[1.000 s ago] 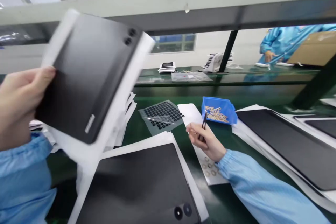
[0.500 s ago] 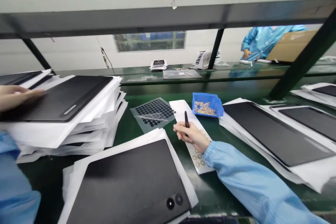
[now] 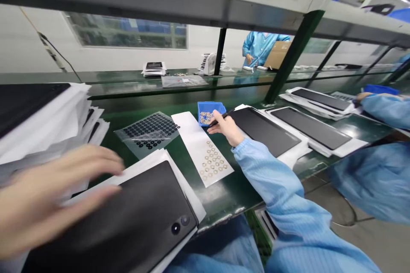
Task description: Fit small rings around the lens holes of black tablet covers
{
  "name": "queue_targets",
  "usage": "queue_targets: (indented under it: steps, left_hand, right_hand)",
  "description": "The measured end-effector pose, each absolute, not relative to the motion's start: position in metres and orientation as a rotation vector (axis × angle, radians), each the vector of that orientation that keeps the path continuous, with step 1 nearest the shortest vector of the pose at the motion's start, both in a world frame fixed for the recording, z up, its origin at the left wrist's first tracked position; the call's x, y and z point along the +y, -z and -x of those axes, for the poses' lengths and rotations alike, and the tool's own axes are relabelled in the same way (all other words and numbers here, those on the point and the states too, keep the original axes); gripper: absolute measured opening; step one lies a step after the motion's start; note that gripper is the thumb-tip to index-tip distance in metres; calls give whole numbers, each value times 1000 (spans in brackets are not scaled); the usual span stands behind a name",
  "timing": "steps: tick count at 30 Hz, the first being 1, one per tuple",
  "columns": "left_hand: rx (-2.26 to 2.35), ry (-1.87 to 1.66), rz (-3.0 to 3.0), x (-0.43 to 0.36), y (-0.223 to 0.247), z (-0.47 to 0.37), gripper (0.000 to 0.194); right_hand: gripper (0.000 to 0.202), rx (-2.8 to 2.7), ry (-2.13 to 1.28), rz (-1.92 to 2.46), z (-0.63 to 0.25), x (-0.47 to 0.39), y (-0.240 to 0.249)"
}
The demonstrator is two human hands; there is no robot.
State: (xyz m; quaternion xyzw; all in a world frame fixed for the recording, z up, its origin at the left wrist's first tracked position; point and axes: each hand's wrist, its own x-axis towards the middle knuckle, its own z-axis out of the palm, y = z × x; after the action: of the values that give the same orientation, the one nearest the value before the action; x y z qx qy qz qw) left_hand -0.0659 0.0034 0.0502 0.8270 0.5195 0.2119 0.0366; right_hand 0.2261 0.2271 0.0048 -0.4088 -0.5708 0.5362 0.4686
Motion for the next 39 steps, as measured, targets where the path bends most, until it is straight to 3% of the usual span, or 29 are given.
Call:
queue_targets:
  steps: [3, 10, 21, 31, 39]
  left_hand:
    - [1220, -456, -2594, 27, -20, 21, 11]
    - [1176, -498, -2516, 50, 27, 7, 20]
    - [1273, -512, -2522, 51, 27, 7, 20]
    - [2090, -634, -2015, 81, 19, 92, 26]
    - [1802, -582, -2076, 78, 2, 69, 31]
  right_hand:
    - [44, -1409, -1276, 1005, -232, 225, 11]
    - [47, -1401, -1236, 1031, -240, 230, 29]
    - [41, -1700, -1305, 1022, -188, 228, 16]
    - [36, -2208, -1168, 860, -113, 205, 2]
    - [31, -2223, -866, 1050, -184, 218, -12]
